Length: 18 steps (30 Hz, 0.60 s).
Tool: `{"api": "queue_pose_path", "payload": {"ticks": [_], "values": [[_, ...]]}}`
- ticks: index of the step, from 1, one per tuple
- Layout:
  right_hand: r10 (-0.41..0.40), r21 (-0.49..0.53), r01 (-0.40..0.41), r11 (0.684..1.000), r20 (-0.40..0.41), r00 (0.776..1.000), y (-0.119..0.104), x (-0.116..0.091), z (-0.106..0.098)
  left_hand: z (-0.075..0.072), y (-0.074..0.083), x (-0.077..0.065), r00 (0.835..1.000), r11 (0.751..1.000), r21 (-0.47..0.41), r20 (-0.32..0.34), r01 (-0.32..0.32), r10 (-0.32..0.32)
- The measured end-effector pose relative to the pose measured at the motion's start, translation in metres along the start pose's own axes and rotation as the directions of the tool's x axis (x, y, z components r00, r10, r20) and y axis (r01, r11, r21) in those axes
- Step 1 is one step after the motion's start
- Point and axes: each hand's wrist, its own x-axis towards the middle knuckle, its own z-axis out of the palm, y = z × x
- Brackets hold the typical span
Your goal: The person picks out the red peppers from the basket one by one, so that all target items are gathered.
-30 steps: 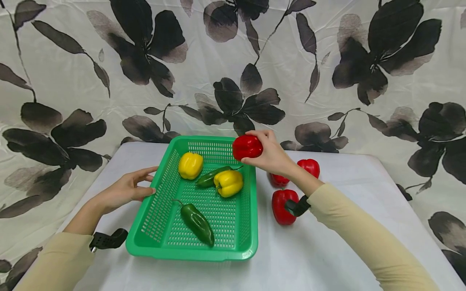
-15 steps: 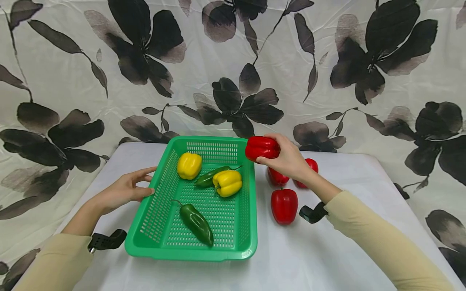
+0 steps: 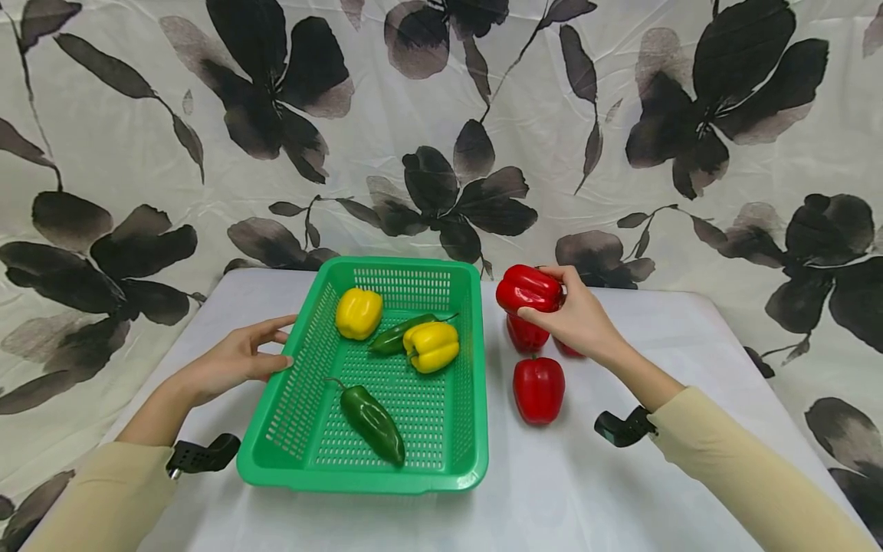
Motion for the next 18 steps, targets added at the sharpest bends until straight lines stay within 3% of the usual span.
{"api": "queue_pose_path", "payload": {"ticks": [9, 18], "values": [[0.039, 0.061, -0.039, 0.997, 0.005, 0.999, 0.021, -0.013, -0.007, 0.001, 0.003, 0.0, 1.0, 1.0, 0.01, -0.003, 0.003, -0.003], [0.067, 0.031, -0.067, 0.997, -0.008, 0.998, 0.036, -0.028, -0.015, 0.0, 0.003, -0.001, 1.0, 1.0, 0.01, 0.003, -0.001, 0.001]]}}
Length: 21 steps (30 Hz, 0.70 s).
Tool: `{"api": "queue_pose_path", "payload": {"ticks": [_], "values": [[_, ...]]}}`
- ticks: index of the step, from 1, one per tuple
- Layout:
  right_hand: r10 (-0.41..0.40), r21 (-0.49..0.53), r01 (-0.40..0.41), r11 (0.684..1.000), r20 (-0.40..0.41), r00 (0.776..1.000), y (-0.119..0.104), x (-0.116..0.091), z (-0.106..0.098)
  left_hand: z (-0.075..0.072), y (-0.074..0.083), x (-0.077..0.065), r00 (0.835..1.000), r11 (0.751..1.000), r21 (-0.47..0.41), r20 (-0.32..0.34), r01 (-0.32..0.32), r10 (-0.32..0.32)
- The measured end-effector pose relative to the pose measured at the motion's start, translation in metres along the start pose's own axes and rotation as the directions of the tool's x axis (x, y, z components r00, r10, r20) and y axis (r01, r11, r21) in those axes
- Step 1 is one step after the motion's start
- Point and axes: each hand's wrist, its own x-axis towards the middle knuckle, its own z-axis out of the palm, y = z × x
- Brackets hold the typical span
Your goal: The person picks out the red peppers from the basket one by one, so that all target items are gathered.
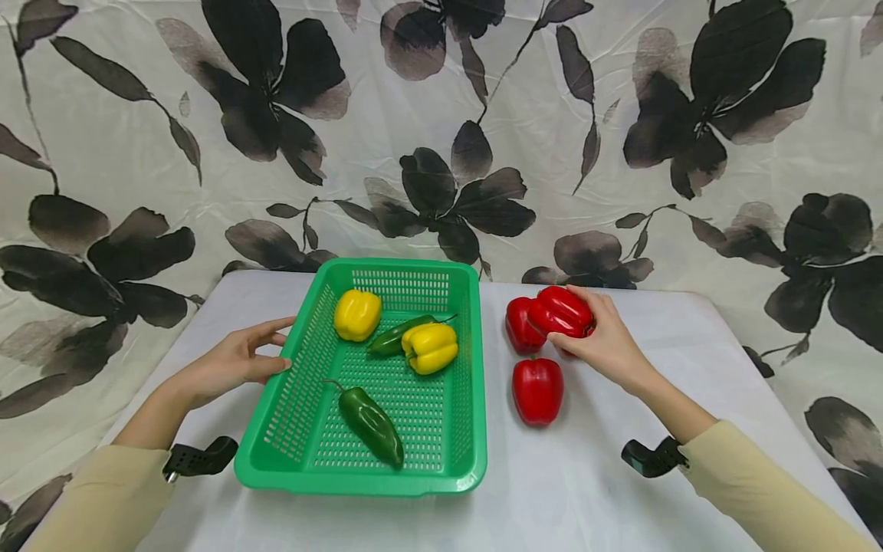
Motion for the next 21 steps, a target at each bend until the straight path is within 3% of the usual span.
{"api": "queue_pose_path", "payload": {"ticks": [21], "values": [[0.135, -0.061, -0.14, 0.988, -0.074, 0.988, 0.031, -0.039, -0.004, 0.0, 0.002, 0.0, 1.0, 1.0, 0.0, 0.006, -0.001, 0.001]]}}
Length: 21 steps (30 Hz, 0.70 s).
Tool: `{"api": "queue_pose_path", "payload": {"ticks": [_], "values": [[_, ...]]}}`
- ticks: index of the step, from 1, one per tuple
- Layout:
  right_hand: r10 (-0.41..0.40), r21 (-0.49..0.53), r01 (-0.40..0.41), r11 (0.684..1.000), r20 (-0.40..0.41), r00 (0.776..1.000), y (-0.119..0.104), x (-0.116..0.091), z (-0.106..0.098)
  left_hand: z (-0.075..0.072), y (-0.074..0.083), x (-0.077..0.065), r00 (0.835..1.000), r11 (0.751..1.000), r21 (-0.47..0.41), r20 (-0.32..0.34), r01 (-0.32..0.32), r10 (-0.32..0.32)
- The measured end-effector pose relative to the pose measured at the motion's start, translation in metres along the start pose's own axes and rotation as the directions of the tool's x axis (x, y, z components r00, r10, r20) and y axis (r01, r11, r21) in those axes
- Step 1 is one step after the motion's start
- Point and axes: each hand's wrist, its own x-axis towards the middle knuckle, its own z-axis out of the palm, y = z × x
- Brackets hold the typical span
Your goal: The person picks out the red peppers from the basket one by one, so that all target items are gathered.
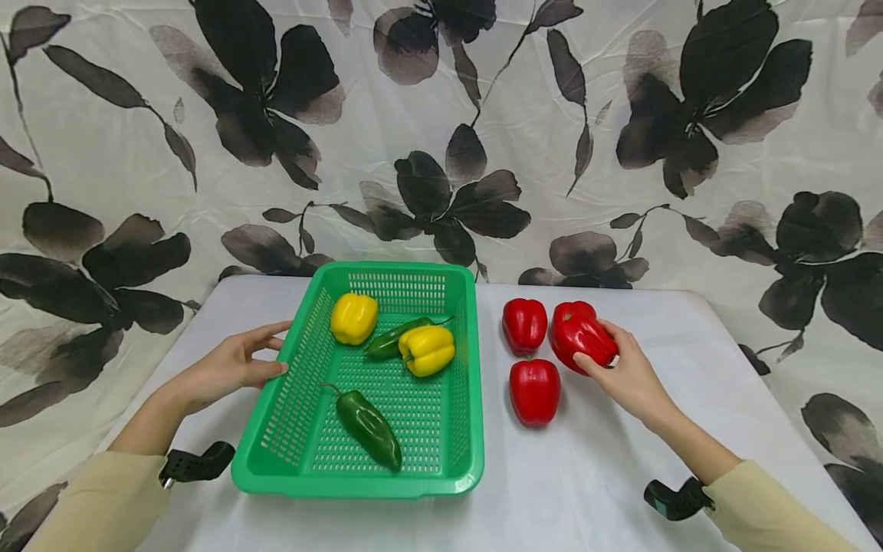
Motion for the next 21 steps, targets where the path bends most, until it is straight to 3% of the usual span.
{"api": "queue_pose_path", "payload": {"ticks": [11, 21], "values": [[0.091, 0.015, -0.091, 0.996, 0.017, 0.996, 0.014, -0.009, 0.001, 0.0, -0.002, 0.0, 1.0, 1.0, -0.002, 0.004, -0.005, 0.005], [0.227, 0.025, -0.23, 0.973, 0.087, 0.97, 0.023, -0.015, 0.007, 0.0, -0.001, 0.0, 1.0, 1.0, 0.009, -0.003, -0.004, 0.004]]}}
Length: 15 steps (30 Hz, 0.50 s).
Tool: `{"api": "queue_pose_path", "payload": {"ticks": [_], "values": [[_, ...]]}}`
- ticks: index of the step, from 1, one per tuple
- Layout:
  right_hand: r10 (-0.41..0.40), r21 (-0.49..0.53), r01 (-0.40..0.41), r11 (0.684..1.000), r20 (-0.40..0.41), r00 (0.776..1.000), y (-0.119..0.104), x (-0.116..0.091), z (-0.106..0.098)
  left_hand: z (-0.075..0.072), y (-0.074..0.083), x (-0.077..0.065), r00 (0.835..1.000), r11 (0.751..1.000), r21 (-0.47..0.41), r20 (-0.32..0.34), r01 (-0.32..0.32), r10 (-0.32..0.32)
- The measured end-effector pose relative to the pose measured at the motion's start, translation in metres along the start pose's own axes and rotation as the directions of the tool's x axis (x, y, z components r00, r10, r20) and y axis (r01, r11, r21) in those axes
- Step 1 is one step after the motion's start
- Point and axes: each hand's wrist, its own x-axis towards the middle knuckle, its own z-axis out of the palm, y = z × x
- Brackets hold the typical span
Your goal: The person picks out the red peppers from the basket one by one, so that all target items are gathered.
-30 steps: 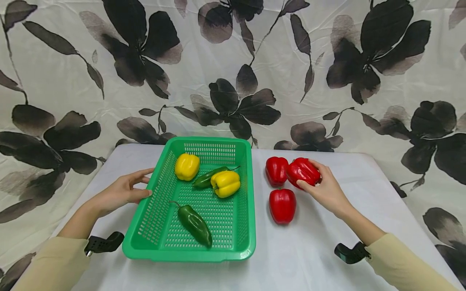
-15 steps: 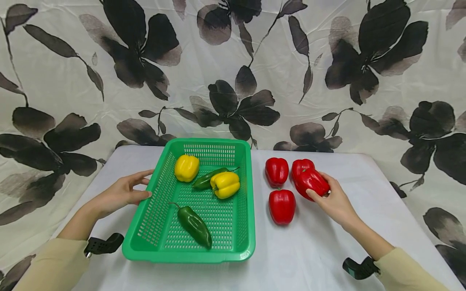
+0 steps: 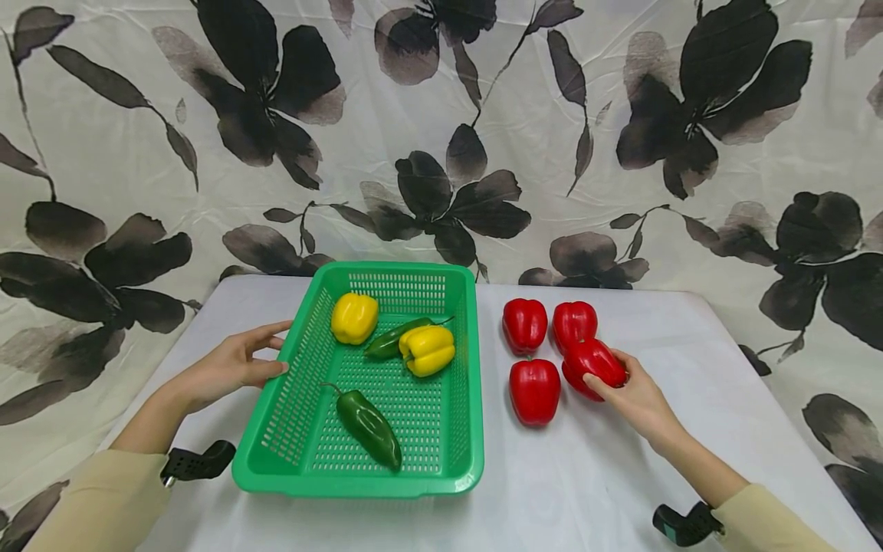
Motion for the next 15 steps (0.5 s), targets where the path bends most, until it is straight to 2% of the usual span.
{"api": "queue_pose_path", "payload": {"ticks": [7, 15], "values": [[0.061, -0.001, -0.061, 0.998, 0.0, 0.998, 0.007, 0.0, 0.005, 0.0, 0.0, 0.0, 1.0, 1.0, -0.004, -0.002, -0.004, 0.004], [0.09, 0.018, -0.09, 0.996, 0.008, 0.996, 0.014, 0.002, 0.011, 0.0, 0.0, 0.0, 1.0, 1.0, -0.002, -0.003, -0.004, 0.004]]}}
